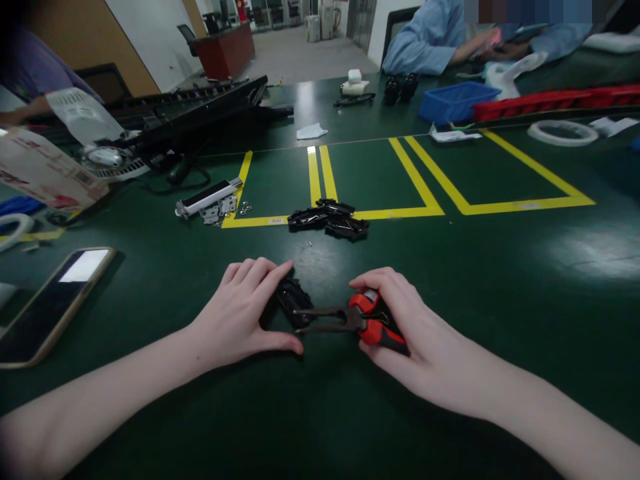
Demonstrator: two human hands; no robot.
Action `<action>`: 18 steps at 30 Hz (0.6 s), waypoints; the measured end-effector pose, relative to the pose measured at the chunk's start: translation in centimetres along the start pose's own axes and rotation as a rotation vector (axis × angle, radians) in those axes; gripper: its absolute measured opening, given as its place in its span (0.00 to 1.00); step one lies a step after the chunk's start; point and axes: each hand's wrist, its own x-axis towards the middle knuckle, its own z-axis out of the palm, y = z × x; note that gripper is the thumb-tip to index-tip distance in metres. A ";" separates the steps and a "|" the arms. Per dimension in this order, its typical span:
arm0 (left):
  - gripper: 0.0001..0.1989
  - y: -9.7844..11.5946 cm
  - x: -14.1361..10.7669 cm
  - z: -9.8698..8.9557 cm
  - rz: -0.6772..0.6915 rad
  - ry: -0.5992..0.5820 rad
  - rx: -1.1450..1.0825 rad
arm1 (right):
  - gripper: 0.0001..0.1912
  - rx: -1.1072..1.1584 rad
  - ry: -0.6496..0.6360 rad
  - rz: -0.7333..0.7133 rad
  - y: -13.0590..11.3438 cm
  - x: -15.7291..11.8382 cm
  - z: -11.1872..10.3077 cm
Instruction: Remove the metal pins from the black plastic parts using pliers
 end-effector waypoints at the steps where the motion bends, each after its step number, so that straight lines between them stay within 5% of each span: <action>1: 0.57 0.0 0.0 0.0 0.003 -0.010 0.004 | 0.29 -0.010 -0.019 -0.010 0.3 -0.2 -0.3; 7: 0.49 -0.2 -0.4 -0.1 0.019 0.053 -0.073 | 0.25 0.008 0.089 0.004 1.3 -0.5 0.0; 12: 0.28 0.0 -0.4 -0.3 0.198 0.258 -0.210 | 0.19 -0.113 0.287 -0.071 0.8 -0.4 1.1; 18: 0.11 0.4 0.0 0.0 0.367 0.330 -0.231 | 0.19 -0.282 0.372 -0.137 0.4 -0.7 1.6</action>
